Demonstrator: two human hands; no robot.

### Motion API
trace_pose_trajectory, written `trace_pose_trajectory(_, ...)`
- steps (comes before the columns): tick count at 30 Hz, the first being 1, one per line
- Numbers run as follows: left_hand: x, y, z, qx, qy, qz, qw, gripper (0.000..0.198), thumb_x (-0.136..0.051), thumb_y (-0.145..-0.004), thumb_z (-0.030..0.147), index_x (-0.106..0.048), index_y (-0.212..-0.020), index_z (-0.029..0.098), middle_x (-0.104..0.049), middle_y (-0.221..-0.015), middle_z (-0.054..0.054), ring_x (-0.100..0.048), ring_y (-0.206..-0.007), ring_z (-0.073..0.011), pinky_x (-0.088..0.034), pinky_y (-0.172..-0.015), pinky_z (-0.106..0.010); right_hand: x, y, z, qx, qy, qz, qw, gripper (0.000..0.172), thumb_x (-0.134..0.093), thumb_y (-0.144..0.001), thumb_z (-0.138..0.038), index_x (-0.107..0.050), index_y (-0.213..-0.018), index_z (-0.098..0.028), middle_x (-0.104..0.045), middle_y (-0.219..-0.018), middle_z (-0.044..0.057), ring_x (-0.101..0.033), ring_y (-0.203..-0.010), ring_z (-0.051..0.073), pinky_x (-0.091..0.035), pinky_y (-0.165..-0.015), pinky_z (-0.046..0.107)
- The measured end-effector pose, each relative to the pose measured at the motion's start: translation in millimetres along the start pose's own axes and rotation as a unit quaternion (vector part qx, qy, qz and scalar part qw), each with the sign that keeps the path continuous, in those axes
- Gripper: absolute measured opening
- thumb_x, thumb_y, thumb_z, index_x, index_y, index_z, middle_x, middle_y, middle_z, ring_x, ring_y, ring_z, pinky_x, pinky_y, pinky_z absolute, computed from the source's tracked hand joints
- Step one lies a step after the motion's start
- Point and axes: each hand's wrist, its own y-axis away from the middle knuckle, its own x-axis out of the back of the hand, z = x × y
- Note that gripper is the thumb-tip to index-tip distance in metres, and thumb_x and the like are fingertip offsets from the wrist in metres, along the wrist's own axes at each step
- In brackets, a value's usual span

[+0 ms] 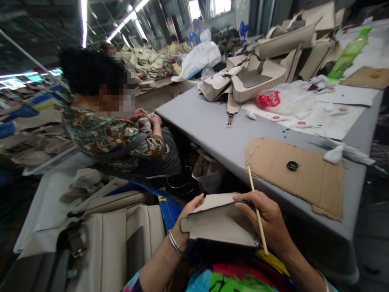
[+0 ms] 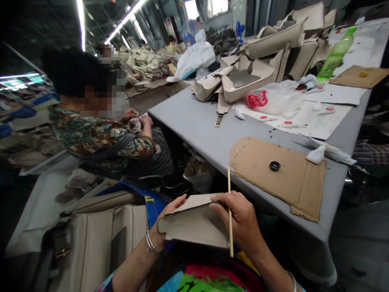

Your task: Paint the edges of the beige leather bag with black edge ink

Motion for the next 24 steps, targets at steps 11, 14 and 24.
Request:
trace_pose_trajectory(11, 0.5, 34, -10, -0.173, -0.076, 0.004, 0.982, 0.038, -0.077, -0.078, 0.008, -0.076, -0.115, 0.014, -0.078, -0.112, -0.012, -0.068, -0.115, -0.0291, -0.048, -0.104, -0.037, 0, -13, 10, -0.099, 0.035, 0.095, 0.99, 0.017, -0.065, -0.097, -0.041, -0.073, -0.103, -0.027, -0.072, -0.093, -0.001, -0.063, -0.078, 0.017, -0.048, -0.073, 0.027)
trace_pose_trajectory(14, -15.7, 51, 0, -0.196, -0.099, -0.041, 0.975, 0.038, -0.071, -0.087, 0.012, -0.072, -0.124, 0.016, -0.074, -0.123, -0.012, -0.061, -0.126, -0.0291, -0.044, -0.109, -0.039, 6, -10, 0, -0.127, 0.047, 0.104, 0.985, 0.02, -0.064, -0.097, -0.045, -0.072, -0.103, -0.028, -0.068, -0.082, -0.004, -0.057, -0.067, 0.014, -0.045, -0.062, 0.024)
trace_pose_trajectory(24, -13.5, 44, 12, -0.19, -0.115, -0.073, 0.972, 0.04, -0.071, -0.09, 0.016, -0.069, -0.13, 0.018, -0.071, -0.13, -0.012, -0.057, -0.131, -0.0306, -0.038, -0.114, -0.041, 11, 19, -3, -0.13, 0.077, 0.051, 0.987, 0.021, -0.062, -0.098, -0.046, -0.069, -0.103, -0.027, -0.07, -0.082, -0.003, -0.064, -0.067, 0.014, -0.049, -0.059, 0.02)
